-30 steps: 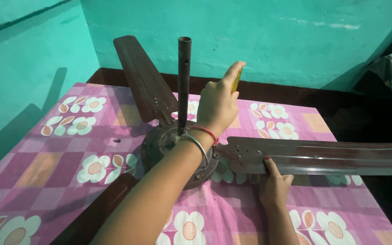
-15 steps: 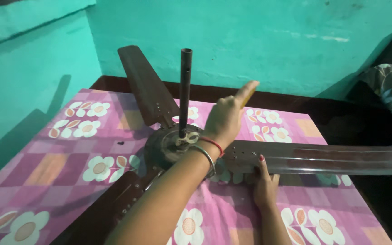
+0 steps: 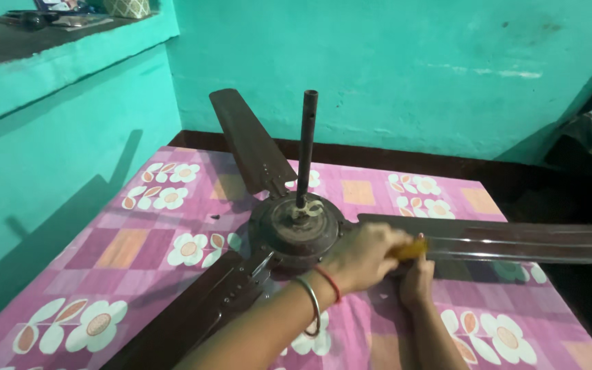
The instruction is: The person attaches ceiling fan blades to the motor housing using a screwdriver. They position each blade, insert screws, and tighten them to secure the blades to the central hub.
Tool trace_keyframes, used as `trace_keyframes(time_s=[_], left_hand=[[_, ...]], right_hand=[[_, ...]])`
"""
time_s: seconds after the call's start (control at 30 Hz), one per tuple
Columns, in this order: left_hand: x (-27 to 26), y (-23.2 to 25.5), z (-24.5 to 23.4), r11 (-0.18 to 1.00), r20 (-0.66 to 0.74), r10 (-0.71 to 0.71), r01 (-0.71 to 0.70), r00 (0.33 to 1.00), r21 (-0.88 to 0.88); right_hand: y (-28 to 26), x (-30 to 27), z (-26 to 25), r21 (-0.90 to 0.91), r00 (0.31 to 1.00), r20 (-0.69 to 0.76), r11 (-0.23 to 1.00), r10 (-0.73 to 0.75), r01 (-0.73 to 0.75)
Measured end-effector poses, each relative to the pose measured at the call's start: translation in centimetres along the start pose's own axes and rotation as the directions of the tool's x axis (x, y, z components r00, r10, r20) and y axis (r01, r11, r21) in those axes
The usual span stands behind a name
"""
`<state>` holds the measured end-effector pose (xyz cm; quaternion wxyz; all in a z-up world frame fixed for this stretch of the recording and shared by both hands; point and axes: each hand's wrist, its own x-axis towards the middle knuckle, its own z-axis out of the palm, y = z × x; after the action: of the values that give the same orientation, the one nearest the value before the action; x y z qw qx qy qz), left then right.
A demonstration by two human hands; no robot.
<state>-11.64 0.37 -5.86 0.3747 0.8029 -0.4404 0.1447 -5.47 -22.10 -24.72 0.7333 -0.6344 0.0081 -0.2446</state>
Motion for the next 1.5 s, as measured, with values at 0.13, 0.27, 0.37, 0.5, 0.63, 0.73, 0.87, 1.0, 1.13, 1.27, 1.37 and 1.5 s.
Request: trace_keyframes(time_s=[0.13,0.27,0.37,0.5,0.63,0.73,0.87,1.0,1.13,1.27,1.37,1.5], left_hand=[[-3.6,-0.4,3.1,0.993,0.320,-0.075,0.040,0.944,0.115],[-6.0,-1.1,5.2,0.972,0.379,-0.116,0.025,0.918,0.235],[-6.3,-2.3,5.9,0.960,0.263,-0.028,-0.047,0.964,0.277],[-5.2,-5.5,4.7,0.933,0.018,0.026,-0.031,0.999,0.358],[-4.4,-8.6,2.2,0.827,-0.060,0.049,-0.007,0.997,0.562],[-4.8,-9.9,0.5,0.820,-0.043,0.078,-0.039,0.996,0.572],[-4.7,-10.5,-0.4,0.821,0.040,0.081,-0.089,0.996,0.564],[-4.7,-10.7,-0.6,0.883,0.037,0.036,-0.049,0.999,0.466],[-4.7,-10.6,-0.6,0.894,0.028,0.020,-0.031,0.999,0.447],[-4.4,-10.8,-0.5,0.916,0.047,-0.020,0.000,0.999,0.401],[-4.3,-10.9,-0.5,0.912,0.046,-0.027,0.006,0.999,0.409],[-4.3,-11.0,-0.4,0.919,0.048,-0.038,0.016,0.998,0.394]], right_hand=[[-1.9,-0.3,0.0,0.124,0.988,-0.012,0.981,0.154,-0.151],[-4.0,-1.1,1.0,0.359,0.962,0.071,0.893,0.264,-0.271],[-5.0,-2.0,1.6,0.211,0.955,0.097,0.933,0.279,-0.293],[-5.9,-2.6,2.4,0.052,0.946,0.049,0.945,0.322,-0.324],[-6.1,-2.3,3.0,0.074,0.943,0.028,0.940,0.333,-0.334],[-6.0,-1.6,3.1,0.108,0.911,-0.003,0.906,0.412,-0.410],[-5.0,-0.5,3.0,0.167,0.884,-0.016,0.873,0.467,-0.459],[-2.9,0.0,2.8,0.246,0.896,-0.038,0.874,0.442,-0.420],[-0.7,0.2,2.0,0.245,0.924,-0.038,0.900,0.381,-0.361],[1.0,0.0,0.9,-0.119,0.993,0.114,0.993,0.012,0.001],[1.3,0.5,1.0,0.227,0.905,-0.091,0.893,0.416,-0.388],[0.5,0.3,1.3,0.234,0.930,-0.035,0.908,0.365,-0.347]])
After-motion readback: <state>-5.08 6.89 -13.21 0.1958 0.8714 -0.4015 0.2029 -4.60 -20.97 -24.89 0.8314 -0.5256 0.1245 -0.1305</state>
